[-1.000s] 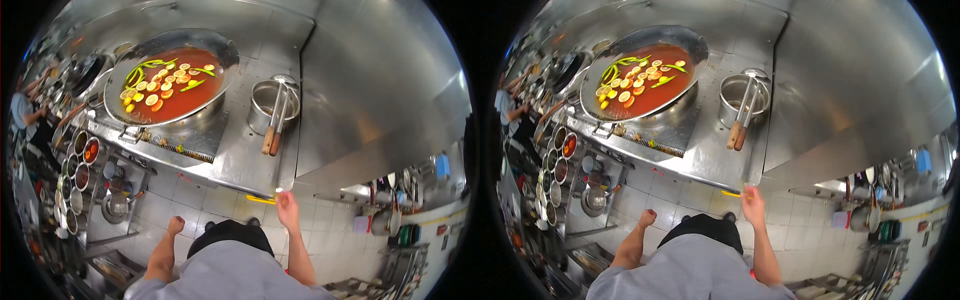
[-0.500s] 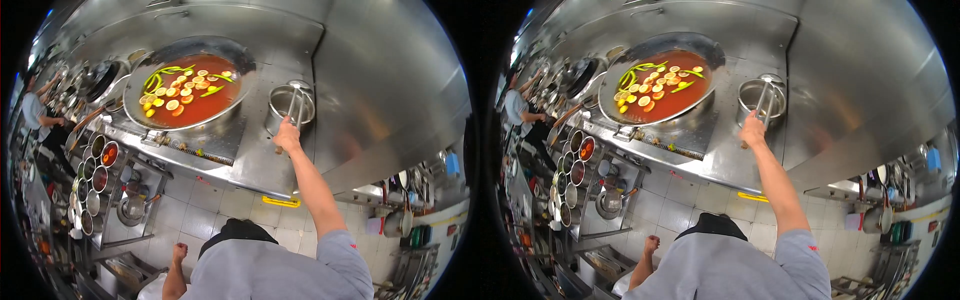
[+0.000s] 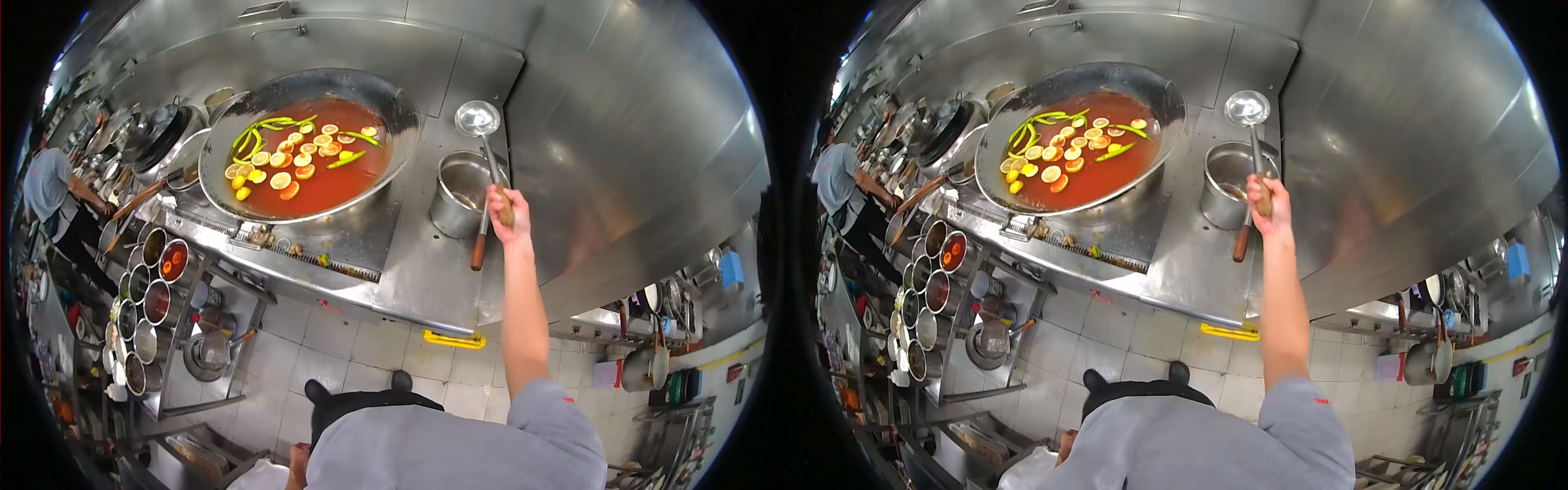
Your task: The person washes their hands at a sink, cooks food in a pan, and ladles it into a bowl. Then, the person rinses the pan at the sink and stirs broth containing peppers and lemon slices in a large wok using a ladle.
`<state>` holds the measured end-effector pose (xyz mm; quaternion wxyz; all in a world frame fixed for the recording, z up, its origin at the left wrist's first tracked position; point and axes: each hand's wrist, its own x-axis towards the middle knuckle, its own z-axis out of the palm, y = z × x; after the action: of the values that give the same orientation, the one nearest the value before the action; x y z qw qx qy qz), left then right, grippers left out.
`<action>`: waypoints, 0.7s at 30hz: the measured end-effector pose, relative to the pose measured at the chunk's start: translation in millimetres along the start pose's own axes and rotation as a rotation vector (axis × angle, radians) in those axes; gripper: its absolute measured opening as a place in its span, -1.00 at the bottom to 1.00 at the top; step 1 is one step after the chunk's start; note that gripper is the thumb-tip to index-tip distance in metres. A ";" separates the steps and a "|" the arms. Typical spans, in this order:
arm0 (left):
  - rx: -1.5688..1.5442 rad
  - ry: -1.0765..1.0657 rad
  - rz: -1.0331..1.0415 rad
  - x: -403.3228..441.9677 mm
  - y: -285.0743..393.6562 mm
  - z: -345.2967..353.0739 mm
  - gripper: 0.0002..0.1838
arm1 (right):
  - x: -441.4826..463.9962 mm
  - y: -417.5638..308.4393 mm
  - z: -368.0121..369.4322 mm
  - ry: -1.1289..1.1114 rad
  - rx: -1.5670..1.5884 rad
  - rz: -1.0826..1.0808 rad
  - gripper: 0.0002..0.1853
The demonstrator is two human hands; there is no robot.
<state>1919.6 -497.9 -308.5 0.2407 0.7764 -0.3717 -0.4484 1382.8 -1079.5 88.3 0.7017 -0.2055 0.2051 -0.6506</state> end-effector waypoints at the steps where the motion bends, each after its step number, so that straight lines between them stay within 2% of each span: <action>1: -0.110 -0.039 -0.048 13.6 -5.5 -7.5 -0.79 | -10.2 1.2 -3.2 -0.034 -0.010 0.032 -0.83; 3: -0.019 -0.047 -0.005 39.9 2.1 -35.3 -0.80 | -40.9 21.7 1.3 -0.059 -0.015 0.050 -0.81; 5: -0.145 -0.130 -0.080 61.3 39.1 -65.0 -0.84 | -73.3 41.1 27.2 -0.093 -0.279 -0.035 -0.69; 6: -0.204 -0.108 -0.251 85.7 37.6 -75.8 -0.88 | -88.8 52.0 47.1 -0.098 -0.286 -0.041 -0.69; 8: -0.260 -0.068 -0.173 125.4 21.7 -110.3 -0.88 | -123.2 79.6 82.0 0.047 -0.703 0.000 -0.53; 9: -0.229 -0.051 -0.183 145.5 18.0 -128.0 -0.87 | -133.2 93.9 87.6 0.053 -0.708 0.009 -0.53; 11: -0.216 -0.071 -0.164 167.8 16.2 -163.7 -0.86 | -151.1 119.6 106.2 0.266 -1.530 -0.323 -0.46; 12: -0.244 -0.021 -0.192 174.2 25.3 -182.4 -0.88 | -164.5 127.0 122.7 0.312 -1.758 -0.426 -0.49; 13: -0.267 0.029 -0.219 181.9 22.6 -197.9 -0.90 | -173.7 139.9 132.2 0.320 -1.758 -0.428 -0.49; 15: -0.239 0.016 -0.219 193.2 16.8 -223.7 -0.90 | -190.2 161.3 144.0 0.515 -2.058 -0.590 -0.51; 16: -0.215 0.009 -0.225 199.5 6.0 -233.5 -0.90 | -195.1 168.0 142.8 0.503 -2.059 -0.671 -0.53; 21: -0.252 -0.048 -0.215 212.6 -40.9 -252.3 -0.88 | -218.4 180.8 178.1 0.456 -2.130 -0.605 -0.53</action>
<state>2223.6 -631.5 -325.9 0.2778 0.7643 -0.2329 -0.5333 1616.5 -845.3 140.4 -0.0710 -0.6166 0.7202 -0.3101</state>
